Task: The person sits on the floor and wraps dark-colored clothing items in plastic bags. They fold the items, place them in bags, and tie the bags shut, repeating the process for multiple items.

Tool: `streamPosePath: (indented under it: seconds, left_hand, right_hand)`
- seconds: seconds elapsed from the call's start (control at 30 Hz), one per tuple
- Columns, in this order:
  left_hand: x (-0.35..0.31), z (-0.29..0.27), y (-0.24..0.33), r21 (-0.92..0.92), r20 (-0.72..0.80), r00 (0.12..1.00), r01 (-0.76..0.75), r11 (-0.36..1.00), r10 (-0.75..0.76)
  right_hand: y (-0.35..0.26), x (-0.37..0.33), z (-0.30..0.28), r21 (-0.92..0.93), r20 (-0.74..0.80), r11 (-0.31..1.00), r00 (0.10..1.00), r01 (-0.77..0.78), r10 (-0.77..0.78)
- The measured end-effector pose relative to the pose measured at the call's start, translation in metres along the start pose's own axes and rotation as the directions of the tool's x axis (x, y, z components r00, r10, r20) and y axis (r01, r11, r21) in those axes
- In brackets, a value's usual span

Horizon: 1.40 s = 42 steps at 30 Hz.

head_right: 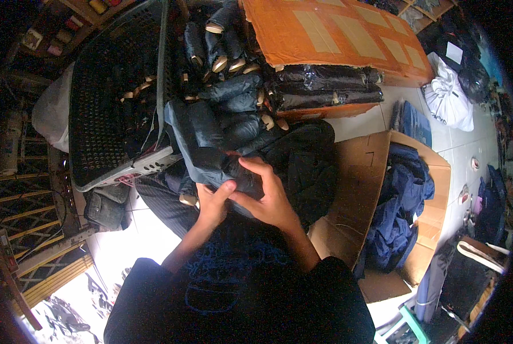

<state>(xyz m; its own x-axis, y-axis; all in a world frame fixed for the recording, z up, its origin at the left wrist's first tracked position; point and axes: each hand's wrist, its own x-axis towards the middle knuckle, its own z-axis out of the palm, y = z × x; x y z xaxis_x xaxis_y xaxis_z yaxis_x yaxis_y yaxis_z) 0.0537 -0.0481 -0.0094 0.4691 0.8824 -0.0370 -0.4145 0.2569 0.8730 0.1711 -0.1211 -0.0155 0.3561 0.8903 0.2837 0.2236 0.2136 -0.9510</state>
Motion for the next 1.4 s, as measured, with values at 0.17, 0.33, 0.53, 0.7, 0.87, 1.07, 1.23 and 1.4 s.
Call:
streamPosePath:
  seconds: [0.17, 0.33, 0.53, 0.7, 0.87, 1.07, 1.23, 1.4]
  left_hand:
    - [0.001, -0.008, -0.011, -0.096, 0.043, 0.999, 0.038, 0.995, -0.034]
    - [0.000, -0.007, -0.007, -0.135, 0.120, 0.990, 0.084, 0.987, -0.068]
    - [0.006, -0.012, 0.004, -0.147, 0.255, 0.925, 0.325, 0.934, -0.281]
    - [0.016, -0.001, 0.022, -0.039, 0.200, 0.933, 0.312, 0.949, -0.298]
    - [0.014, -0.016, 0.000, -0.096, 0.238, 0.956, 0.199, 0.975, -0.172]
    - [0.004, -0.003, 0.001, -0.218, 0.044, 0.998, 0.056, 0.974, -0.047]
    - [-0.001, -0.004, -0.002, -0.078, -0.006, 0.999, 0.034, 0.996, -0.035]
    - [-0.002, -0.013, -0.010, 0.098, 0.003, 0.995, -0.102, 0.990, 0.102]
  right_hand:
    - [0.001, -0.002, 0.002, 0.074, 0.004, 0.996, 0.999, -0.051, 0.051]
    - [0.000, 0.003, 0.005, 0.039, 0.023, 0.998, 0.999, 0.046, -0.047]
    - [0.005, 0.001, 0.003, -0.014, 0.033, 0.995, 0.995, 0.099, -0.099]
    - [-0.002, 0.001, 0.004, -0.032, 0.000, 0.999, 1.000, 0.031, -0.031]
    - [-0.001, 0.002, 0.003, -0.002, 0.049, 0.997, 0.996, 0.075, -0.075]
    - [-0.006, 0.007, 0.003, 0.016, 0.056, 0.996, 0.994, 0.089, -0.090]
    - [-0.007, 0.008, 0.001, -0.001, 0.058, 0.996, 0.994, 0.089, -0.089]
    - [-0.009, 0.009, 0.001, -0.014, 0.068, 0.995, 0.993, 0.100, -0.099]
